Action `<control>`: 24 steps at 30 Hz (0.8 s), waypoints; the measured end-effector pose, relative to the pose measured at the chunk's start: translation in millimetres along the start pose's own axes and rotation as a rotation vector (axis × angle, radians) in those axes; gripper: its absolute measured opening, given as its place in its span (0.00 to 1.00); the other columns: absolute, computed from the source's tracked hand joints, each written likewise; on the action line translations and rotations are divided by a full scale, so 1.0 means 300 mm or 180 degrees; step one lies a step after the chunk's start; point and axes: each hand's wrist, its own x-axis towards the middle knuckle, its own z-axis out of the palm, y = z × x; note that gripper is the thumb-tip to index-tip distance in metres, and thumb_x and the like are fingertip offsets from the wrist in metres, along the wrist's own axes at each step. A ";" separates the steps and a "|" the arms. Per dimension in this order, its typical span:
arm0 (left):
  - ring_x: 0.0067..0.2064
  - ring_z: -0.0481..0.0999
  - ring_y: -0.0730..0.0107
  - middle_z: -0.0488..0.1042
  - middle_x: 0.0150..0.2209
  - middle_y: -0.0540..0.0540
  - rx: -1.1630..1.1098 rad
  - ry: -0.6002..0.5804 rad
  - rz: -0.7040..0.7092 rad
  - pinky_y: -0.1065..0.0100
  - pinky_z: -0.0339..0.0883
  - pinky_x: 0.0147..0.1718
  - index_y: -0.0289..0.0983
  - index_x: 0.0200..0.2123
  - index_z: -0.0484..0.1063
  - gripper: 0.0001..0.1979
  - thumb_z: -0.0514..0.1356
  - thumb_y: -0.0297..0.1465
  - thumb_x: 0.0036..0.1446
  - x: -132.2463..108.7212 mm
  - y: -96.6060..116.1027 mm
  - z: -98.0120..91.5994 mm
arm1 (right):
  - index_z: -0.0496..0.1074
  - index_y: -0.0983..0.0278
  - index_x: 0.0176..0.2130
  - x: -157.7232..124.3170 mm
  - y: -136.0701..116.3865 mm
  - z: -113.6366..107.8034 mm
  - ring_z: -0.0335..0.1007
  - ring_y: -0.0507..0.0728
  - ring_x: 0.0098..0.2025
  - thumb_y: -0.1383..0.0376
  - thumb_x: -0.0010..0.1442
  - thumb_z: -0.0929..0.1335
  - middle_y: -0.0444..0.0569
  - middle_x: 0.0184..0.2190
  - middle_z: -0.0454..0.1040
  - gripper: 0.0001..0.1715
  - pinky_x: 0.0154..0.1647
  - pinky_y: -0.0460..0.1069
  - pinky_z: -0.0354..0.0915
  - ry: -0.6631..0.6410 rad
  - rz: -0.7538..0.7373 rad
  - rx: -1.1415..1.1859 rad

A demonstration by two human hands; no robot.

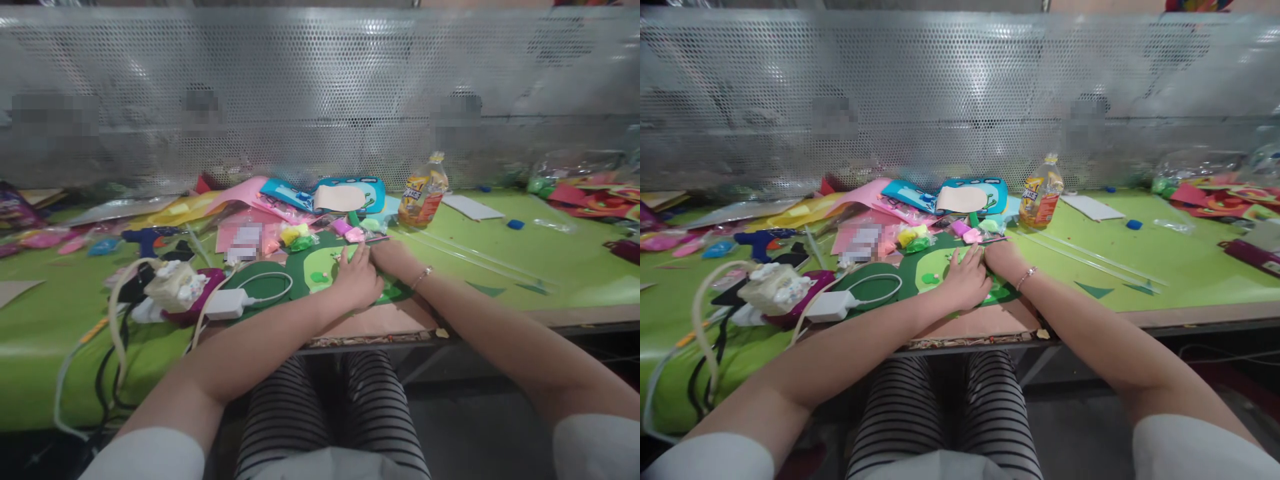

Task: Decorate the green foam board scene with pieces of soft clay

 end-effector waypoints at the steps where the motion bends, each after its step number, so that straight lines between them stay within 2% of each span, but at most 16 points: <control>1: 0.66 0.41 0.54 0.53 0.62 0.33 -0.0020 0.0010 0.0000 0.42 0.34 0.60 0.26 0.52 0.66 0.27 0.41 0.37 0.59 -0.001 0.001 0.000 | 0.74 0.73 0.32 0.002 0.001 0.002 0.75 0.64 0.36 0.74 0.59 0.58 0.65 0.31 0.76 0.17 0.33 0.52 0.67 -0.0012 -0.0016 0.0005; 10: 0.66 0.38 0.54 0.53 0.62 0.31 -0.0373 0.0073 -0.0010 0.43 0.29 0.60 0.25 0.50 0.67 0.26 0.43 0.37 0.59 -0.002 0.000 -0.004 | 0.74 0.74 0.32 0.018 0.015 0.028 0.75 0.64 0.36 0.73 0.59 0.58 0.66 0.30 0.76 0.16 0.34 0.52 0.67 0.0054 0.0068 0.0116; 14: 0.66 0.41 0.54 0.55 0.61 0.32 -0.0798 0.0182 -0.0049 0.44 0.26 0.61 0.26 0.47 0.69 0.23 0.47 0.35 0.57 -0.003 0.000 -0.003 | 0.74 0.73 0.29 0.023 0.021 0.052 0.75 0.62 0.34 0.74 0.57 0.59 0.64 0.28 0.75 0.15 0.34 0.52 0.66 0.0211 0.0064 0.0332; 19: 0.65 0.45 0.57 0.56 0.61 0.35 -0.1753 0.0564 -0.0248 0.50 0.27 0.62 0.30 0.44 0.69 0.17 0.51 0.31 0.53 0.009 -0.015 -0.025 | 0.71 0.72 0.32 0.046 0.057 0.063 0.72 0.57 0.32 0.72 0.58 0.60 0.59 0.30 0.75 0.11 0.34 0.49 0.65 0.0784 -0.0052 0.0877; 24: 0.62 0.53 0.64 0.59 0.58 0.41 -0.3217 0.1174 -0.0772 0.61 0.43 0.62 0.36 0.49 0.65 0.19 0.50 0.31 0.54 0.049 -0.058 -0.051 | 0.67 0.68 0.42 0.084 0.083 0.052 0.69 0.55 0.41 0.72 0.62 0.54 0.55 0.38 0.73 0.17 0.40 0.50 0.66 0.1697 -0.0125 0.1502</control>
